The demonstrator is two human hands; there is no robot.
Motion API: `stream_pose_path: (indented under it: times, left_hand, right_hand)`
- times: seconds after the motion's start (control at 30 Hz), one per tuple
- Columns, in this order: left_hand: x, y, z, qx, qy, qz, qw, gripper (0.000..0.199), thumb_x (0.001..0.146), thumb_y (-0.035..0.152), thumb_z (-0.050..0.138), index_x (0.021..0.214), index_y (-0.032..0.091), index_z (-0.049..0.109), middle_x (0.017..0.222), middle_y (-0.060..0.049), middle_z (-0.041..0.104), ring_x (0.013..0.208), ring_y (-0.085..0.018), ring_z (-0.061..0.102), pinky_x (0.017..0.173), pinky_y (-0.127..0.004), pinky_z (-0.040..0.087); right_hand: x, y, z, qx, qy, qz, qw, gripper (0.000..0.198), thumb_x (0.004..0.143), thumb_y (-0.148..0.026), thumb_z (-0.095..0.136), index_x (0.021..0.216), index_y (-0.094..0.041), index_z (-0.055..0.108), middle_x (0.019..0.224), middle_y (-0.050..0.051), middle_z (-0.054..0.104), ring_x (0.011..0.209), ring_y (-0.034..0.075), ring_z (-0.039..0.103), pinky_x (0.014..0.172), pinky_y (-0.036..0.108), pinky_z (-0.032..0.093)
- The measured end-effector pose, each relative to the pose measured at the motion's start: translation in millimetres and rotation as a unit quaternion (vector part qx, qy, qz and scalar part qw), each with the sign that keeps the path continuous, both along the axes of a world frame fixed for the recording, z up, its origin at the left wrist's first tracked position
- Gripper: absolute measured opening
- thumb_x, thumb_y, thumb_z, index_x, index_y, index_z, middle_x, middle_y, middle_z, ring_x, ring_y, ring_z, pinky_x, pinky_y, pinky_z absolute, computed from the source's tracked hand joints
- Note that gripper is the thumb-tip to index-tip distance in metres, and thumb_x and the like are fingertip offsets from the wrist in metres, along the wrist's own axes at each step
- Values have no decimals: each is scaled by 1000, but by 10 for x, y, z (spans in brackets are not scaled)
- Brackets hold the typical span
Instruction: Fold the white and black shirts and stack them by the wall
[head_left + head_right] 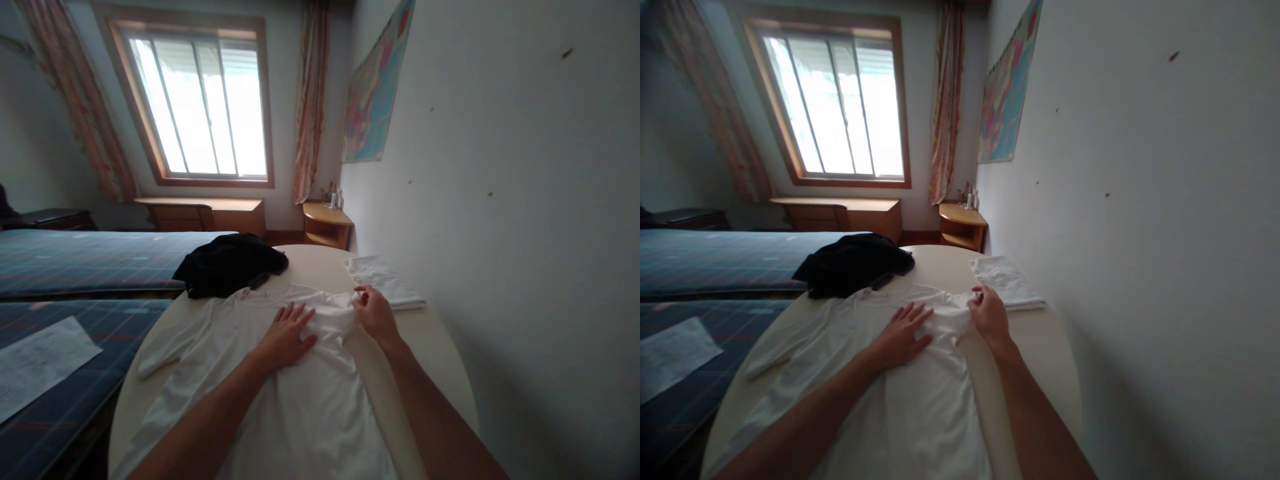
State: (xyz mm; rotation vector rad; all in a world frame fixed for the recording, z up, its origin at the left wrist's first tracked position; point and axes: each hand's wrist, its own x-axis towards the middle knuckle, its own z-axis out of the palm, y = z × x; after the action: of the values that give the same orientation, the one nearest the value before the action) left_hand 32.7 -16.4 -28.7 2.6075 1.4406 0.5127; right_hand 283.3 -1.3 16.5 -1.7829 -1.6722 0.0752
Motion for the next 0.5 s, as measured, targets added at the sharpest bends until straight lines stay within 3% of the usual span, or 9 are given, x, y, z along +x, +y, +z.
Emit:
stream_pose_path:
  times: [0.1, 0.2, 0.27, 0.37, 0.43, 0.5]
  left_hand:
    - [22, -78, 36, -17, 8, -42, 999, 58, 89, 50, 56, 144, 34, 45, 156, -6, 37, 146, -34, 24, 118, -56, 19]
    - [36, -138, 89, -23, 0, -63, 998, 57, 86, 49, 61, 140, 36, 50, 156, -5, 36, 146, -35, 24, 117, -57, 19]
    - [45, -162, 112, -27, -5, -70, 997, 59, 84, 50, 64, 140, 37, 51, 156, -4, 37, 146, -35, 23, 117, -57, 19]
    - [51, -159, 110, -24, -5, -76, 997, 66, 82, 53, 65, 142, 36, 47, 155, -5, 37, 146, -35, 24, 118, -56, 19]
    - [46, -125, 88, -18, -6, -72, 997, 65, 85, 56, 61, 144, 34, 45, 155, -5, 39, 146, -34, 25, 118, -55, 20]
    - [33, -70, 56, -13, -6, -48, 999, 59, 91, 56, 51, 145, 32, 44, 154, -5, 41, 145, -32, 27, 117, -53, 23]
  right_hand:
    - [57, -62, 57, -7, -25, -7, 1000, 42, 76, -15, 50, 114, -20, 67, 100, 8, 69, 88, 18, 64, 80, 26, 46]
    - [58, -165, 64, -142, -95, -21, 985, 26, 80, -25, 54, 95, -20, 75, 97, 12, 71, 86, 23, 67, 74, 30, 47]
    - [14, -212, 57, -198, -143, -48, 969, 28, 84, -37, 54, 82, -18, 75, 92, 16, 71, 84, 28, 68, 72, 34, 48]
    - [-81, -215, 23, -134, -194, -54, 970, 31, 88, -38, 53, 95, -15, 74, 105, 18, 69, 96, 29, 65, 80, 37, 48]
    - [-139, -182, -38, -93, -204, 4, 975, 33, 90, -38, 53, 109, -18, 70, 115, 15, 67, 105, 27, 62, 88, 36, 45]
    - [-183, -143, -130, -99, -200, 77, 972, 36, 93, -41, 50, 118, -21, 67, 122, 13, 65, 111, 25, 59, 95, 36, 43]
